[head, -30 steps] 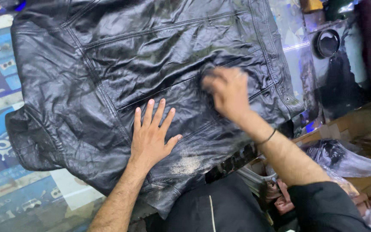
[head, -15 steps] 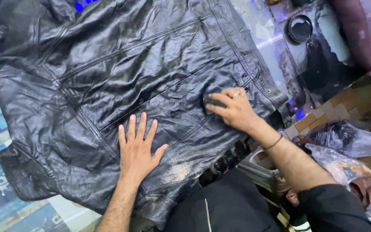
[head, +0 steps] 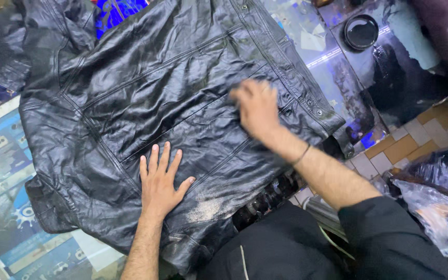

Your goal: The person scrubs a black leather jacket laid on a workbench using a small black sponge, repeatedly dipping it into a container of dark liquid. The person wipes the front, collar, and sleeves of the jacket, occasionally adjusting its position on the table.

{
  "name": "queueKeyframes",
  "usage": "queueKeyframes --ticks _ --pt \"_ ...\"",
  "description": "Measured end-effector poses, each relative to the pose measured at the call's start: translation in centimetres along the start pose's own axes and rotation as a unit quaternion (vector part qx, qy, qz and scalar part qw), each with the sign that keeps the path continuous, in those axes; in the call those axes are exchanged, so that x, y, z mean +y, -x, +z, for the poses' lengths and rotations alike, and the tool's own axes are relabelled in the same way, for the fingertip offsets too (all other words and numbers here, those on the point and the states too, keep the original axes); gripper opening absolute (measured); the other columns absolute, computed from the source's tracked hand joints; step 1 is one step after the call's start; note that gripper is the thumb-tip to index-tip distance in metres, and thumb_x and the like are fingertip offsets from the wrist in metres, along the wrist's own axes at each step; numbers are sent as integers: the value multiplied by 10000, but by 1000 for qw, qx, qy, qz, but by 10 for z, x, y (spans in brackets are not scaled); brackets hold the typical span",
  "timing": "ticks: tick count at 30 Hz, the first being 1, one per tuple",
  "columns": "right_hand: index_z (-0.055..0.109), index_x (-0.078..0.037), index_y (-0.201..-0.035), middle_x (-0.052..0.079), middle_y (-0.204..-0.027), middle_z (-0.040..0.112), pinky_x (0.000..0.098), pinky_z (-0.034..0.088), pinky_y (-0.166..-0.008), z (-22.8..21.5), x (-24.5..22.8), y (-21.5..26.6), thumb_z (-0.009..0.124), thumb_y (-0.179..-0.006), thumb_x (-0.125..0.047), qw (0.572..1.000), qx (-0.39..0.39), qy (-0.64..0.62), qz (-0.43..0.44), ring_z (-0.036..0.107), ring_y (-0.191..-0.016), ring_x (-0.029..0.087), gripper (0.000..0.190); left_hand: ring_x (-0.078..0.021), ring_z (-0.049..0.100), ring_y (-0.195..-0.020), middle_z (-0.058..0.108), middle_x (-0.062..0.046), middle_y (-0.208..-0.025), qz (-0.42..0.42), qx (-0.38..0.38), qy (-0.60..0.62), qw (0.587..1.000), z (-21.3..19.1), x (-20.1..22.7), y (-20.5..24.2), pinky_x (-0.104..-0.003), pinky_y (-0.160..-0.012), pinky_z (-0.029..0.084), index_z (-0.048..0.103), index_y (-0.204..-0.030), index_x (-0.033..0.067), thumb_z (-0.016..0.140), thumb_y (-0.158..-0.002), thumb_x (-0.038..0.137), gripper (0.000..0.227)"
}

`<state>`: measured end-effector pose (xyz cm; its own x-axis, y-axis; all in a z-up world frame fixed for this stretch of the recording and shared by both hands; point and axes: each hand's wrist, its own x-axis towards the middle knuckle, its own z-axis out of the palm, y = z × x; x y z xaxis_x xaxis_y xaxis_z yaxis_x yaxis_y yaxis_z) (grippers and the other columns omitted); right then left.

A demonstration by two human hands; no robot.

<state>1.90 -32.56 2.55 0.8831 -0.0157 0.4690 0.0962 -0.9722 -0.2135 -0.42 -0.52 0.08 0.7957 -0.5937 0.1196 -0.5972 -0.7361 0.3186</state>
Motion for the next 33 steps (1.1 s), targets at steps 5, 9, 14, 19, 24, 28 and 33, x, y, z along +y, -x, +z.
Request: queueKeyframes --ticks 5,9,14,19,24,28,33 --pt "719 -233 -1080 14 -1259 626 486 410 -845 -37 3 63 678 -815 -175 945 -102 -138 -278 571 -1047 225 274 -394 275 -1527 365 -132 -1637 -2 5 1 1000 1 2 -4 -633 -1211 176 546 -1469 165 714 -809 528 771" --pt "748 -276 -1086 -66 -1275 688 469 399 -903 -33 105 55 686 -828 -81 998 -29 44 -45 597 -1110 212 329 -396 272 -1527 363 -137 -1637 -5 4 -2 1000 4 1 -1 -632 -1215 170 542 -1472 159 705 -815 535 775" --pt "740 -223 -1081 -3 -1264 669 480 401 -904 -26 123 22 684 -726 -119 975 -44 -27 -216 607 -1092 254 374 -403 264 -1529 358 -149 -1640 2 4 -11 1000 3 2 -1 -631 -1216 163 533 -1480 144 694 -825 532 778" --pt "739 -250 -1117 -35 -1303 659 462 394 -920 -18 136 -22 706 -882 -94 988 -29 -48 -143 579 -1107 253 284 -406 262 -1528 356 -154 -1636 2 -4 -23 1000 6 4 -4 -628 -1214 168 531 -1471 140 689 -821 531 775" --pt "747 -241 -1110 -18 -1268 662 474 392 -896 -5 146 -12 704 -808 -118 967 -50 -75 -239 587 -1097 238 329 -406 269 -1528 365 -158 -1631 2 -2 -37 999 5 4 -3 -658 -1202 180 533 -1457 134 664 -824 518 752" --pt "755 -210 -1148 19 -1312 662 459 398 -921 -34 162 18 713 -819 -88 991 -29 -27 -131 570 -1102 269 353 -403 290 -1547 391 -135 -1634 -39 10 -89 995 12 7 18 -697 -1214 188 550 -1445 141 628 -845 499 703" --pt "777 -213 -1066 13 -1238 684 472 405 -876 -80 228 34 739 -721 -84 995 -55 40 -73 593 -1104 273 370 -441 279 -1575 372 -159 -1677 -83 34 -77 993 19 -6 34 -697 -1245 180 527 -1482 145 580 -867 510 717"
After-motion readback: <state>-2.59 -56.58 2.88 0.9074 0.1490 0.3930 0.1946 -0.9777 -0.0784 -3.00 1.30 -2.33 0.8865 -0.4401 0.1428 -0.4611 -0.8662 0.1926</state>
